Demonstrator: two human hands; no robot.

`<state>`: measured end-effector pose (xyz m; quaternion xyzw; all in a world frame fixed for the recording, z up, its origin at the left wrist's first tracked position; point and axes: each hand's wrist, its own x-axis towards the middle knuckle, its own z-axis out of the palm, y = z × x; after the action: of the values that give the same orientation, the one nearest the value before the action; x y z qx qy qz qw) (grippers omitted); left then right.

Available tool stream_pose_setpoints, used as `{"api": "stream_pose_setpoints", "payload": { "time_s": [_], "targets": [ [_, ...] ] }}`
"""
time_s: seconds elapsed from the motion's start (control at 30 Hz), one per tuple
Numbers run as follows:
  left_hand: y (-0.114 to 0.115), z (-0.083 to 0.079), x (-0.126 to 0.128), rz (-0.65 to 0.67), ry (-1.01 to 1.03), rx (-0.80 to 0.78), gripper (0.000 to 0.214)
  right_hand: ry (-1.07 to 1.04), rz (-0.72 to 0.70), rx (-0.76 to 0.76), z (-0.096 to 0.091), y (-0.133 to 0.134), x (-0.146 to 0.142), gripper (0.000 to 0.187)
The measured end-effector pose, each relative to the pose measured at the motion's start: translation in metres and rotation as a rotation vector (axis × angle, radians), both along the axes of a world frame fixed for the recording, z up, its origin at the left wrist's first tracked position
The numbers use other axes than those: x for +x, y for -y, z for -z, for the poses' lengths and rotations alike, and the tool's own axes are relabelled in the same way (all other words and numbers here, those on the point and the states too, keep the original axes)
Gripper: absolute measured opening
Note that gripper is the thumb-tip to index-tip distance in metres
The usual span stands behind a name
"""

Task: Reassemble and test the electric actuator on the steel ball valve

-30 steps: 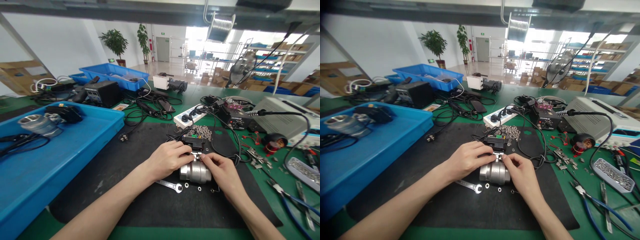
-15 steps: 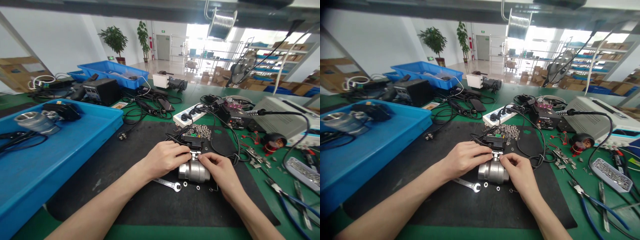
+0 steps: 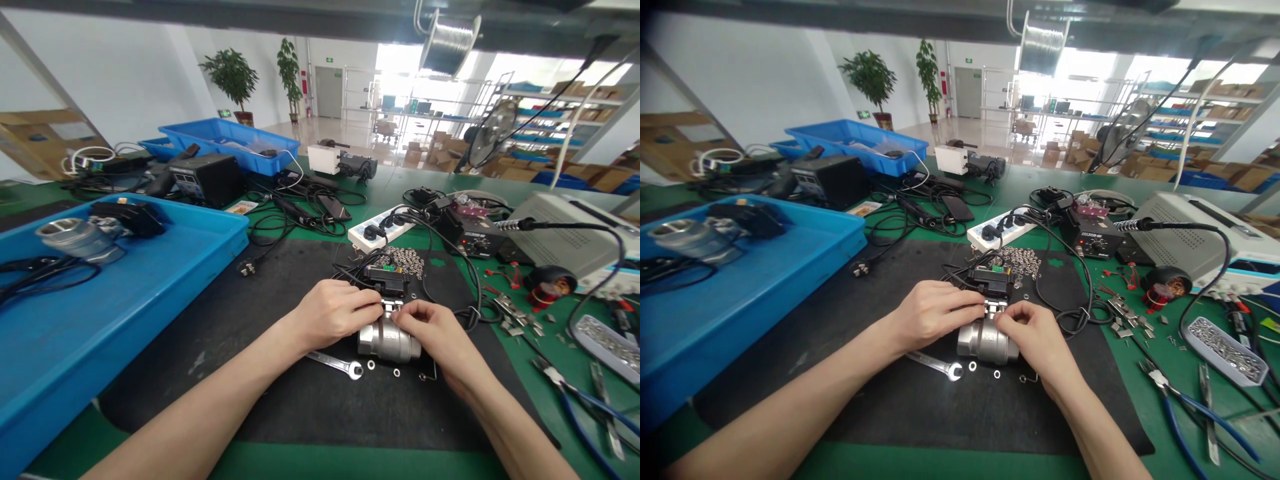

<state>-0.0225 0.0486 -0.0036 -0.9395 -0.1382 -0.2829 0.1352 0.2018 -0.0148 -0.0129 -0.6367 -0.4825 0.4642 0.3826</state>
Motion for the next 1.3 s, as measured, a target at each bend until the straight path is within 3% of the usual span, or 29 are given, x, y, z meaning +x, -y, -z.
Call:
{"api": "stream_pose_setpoints", "payload": {
  "time_s": [0.4, 0.83, 0.97, 1.07, 1.2, 1.3],
  "targets": [
    [0.001, -0.006, -0.001, 0.022, -0.087, -0.01, 0.026, 0.113, 0.029, 0.024, -0.008, 0.001, 0.0, 0.02],
    [0.0, -0.001, -0.001, 0.009, -0.049, 0.046, 0.024, 0.045, 0.083, 0.046, -0.006, 0.006, 0.005, 0.024],
    [-0.001, 0.004, -0.003, 0.011, 0.018, -0.064, 0.023, -0.002, 0.092, 0.052, -0.005, 0.007, 0.006, 0.028],
    [-0.001, -0.001, -0.011, -0.062, 0.098, -0.194, 0.02, -0.04, 0.111, 0.058, -0.004, 0.007, 0.005, 0.031],
    [-0.002, -0.01, -0.023, -0.212, -0.08, -0.361, 0.018, -0.063, 0.132, 0.061, -0.004, 0.006, 0.002, 0.036],
    [-0.003, -0.007, -0.025, -0.253, -0.182, -0.386, 0.014, -0.073, 0.146, 0.062, -0.004, 0.006, 0.0, 0.038]
  ]
}}
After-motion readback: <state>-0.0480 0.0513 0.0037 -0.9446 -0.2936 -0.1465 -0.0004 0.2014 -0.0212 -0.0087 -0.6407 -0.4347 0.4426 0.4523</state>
